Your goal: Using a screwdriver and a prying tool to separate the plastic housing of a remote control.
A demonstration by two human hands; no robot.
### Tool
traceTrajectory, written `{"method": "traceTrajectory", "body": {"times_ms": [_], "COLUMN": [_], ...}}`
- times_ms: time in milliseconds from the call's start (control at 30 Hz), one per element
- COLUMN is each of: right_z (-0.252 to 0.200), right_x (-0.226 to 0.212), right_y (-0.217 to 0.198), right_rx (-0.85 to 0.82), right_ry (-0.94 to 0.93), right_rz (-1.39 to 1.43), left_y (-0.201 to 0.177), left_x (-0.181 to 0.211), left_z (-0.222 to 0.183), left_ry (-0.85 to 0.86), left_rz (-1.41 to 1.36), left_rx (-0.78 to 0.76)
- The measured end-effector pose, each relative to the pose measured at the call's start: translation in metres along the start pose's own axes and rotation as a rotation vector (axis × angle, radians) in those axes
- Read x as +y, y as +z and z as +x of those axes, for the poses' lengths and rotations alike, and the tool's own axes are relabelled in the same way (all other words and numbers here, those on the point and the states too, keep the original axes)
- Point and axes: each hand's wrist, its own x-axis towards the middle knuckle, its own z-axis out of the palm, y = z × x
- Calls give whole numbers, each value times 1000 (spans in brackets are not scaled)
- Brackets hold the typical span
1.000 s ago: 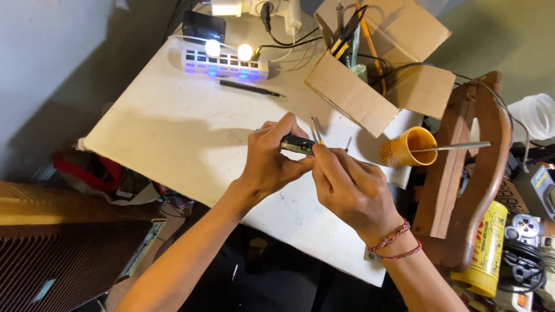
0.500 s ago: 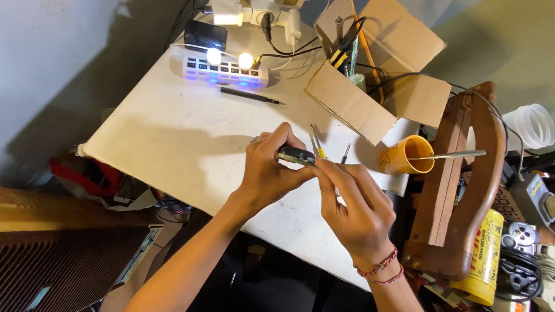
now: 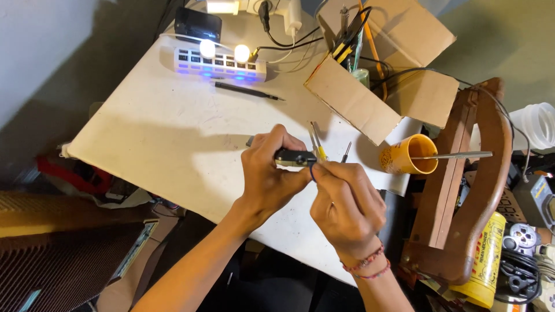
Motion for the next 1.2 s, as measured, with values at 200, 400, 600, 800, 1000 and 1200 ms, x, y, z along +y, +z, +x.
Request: {"method": "traceTrajectory", "body": {"times_ms": [200, 400, 600, 800, 1000, 1200], "right_z": [9, 17, 10, 16, 8, 4], "right_x": [8, 8, 12, 14, 22, 25], "right_y": [22, 14, 22, 22, 12, 6], "right_rx": [175, 119, 154, 136, 24, -60], "right_ry": [-22, -35, -96, -93, 26, 129], "right_rz": [89, 116, 177, 193, 221, 180], "left_y": [1, 3, 1, 1, -1, -3], "left_x": [-6, -4, -1, -4, -5, -5], "left_z": [6, 5, 5, 11, 13, 14], "left_ry": [18, 47, 25, 37, 45, 61], "left_rz": [-55, -18, -47, -44, -56, -91], "left_rx": [129, 148, 136, 122, 63, 35]}}
